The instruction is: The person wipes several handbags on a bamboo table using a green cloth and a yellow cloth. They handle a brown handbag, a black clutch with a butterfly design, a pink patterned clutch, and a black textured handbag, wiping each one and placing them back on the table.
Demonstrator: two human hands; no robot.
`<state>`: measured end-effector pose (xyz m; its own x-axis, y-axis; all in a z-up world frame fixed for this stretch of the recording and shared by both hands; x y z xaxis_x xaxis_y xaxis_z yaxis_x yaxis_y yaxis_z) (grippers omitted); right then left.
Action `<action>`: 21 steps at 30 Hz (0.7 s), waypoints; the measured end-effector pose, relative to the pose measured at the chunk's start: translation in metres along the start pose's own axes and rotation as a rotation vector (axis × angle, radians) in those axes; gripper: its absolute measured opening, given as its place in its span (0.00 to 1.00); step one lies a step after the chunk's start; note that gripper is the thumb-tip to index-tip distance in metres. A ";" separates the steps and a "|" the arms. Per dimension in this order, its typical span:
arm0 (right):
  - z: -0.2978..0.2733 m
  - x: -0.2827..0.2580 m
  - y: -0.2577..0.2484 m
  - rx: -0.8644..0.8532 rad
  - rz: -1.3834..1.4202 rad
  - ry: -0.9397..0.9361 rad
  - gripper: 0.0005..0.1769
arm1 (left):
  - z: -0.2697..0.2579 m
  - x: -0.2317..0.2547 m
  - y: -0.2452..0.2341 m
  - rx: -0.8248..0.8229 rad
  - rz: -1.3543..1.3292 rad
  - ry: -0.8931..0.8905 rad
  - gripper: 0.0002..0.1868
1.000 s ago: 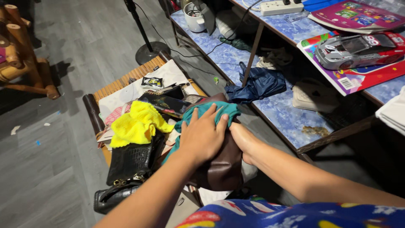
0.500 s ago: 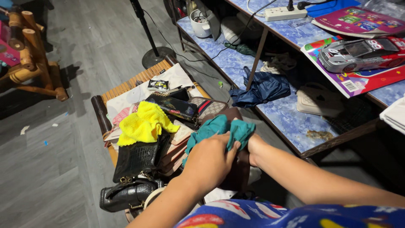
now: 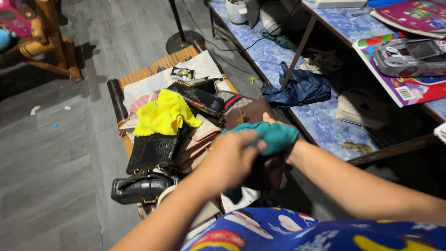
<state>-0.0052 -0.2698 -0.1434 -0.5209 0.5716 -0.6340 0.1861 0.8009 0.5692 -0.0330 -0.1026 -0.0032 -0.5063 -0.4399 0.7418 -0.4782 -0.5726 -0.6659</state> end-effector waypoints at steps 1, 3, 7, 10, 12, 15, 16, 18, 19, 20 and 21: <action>-0.006 -0.005 0.005 0.010 0.005 -0.014 0.25 | 0.000 -0.006 -0.009 0.016 -0.133 -0.104 0.15; -0.017 -0.014 0.014 0.043 0.015 -0.060 0.27 | 0.003 -0.021 -0.031 0.050 -0.394 -0.305 0.17; -0.026 -0.017 0.027 0.282 -0.213 -0.044 0.31 | 0.015 -0.037 -0.063 0.286 -0.782 -0.491 0.17; -0.022 -0.016 0.033 0.251 -0.252 -0.042 0.31 | 0.019 -0.044 -0.076 0.428 -0.497 -0.473 0.17; -0.014 -0.013 0.030 0.262 -0.273 -0.024 0.30 | 0.026 -0.044 -0.069 0.491 -0.062 -0.350 0.16; 0.003 -0.006 0.033 0.176 -0.209 -0.063 0.28 | 0.033 -0.049 -0.021 0.395 0.242 -0.114 0.16; 0.006 -0.002 0.031 0.194 -0.208 -0.021 0.26 | 0.034 -0.051 -0.010 0.481 0.448 -0.038 0.19; 0.010 0.004 0.030 0.238 -0.204 0.061 0.25 | 0.037 -0.056 0.011 0.634 0.862 0.121 0.25; 0.009 0.003 0.031 0.199 -0.191 0.013 0.24 | 0.045 -0.070 0.016 0.547 0.789 0.033 0.25; 0.007 0.004 0.033 0.155 -0.177 -0.031 0.24 | 0.053 -0.084 0.018 0.460 0.716 -0.059 0.25; 0.007 0.004 0.035 0.110 -0.163 -0.075 0.24 | 0.059 -0.096 0.018 0.376 0.641 -0.152 0.25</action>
Point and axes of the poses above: each hand's wrist, its own z-axis towards the middle knuckle, its own y-axis out of the palm, x = y × z, the point moved 4 cm from there along z, towards the middle knuckle, and after that the axes turned 6 degrees about z, right-handed, at the moved point
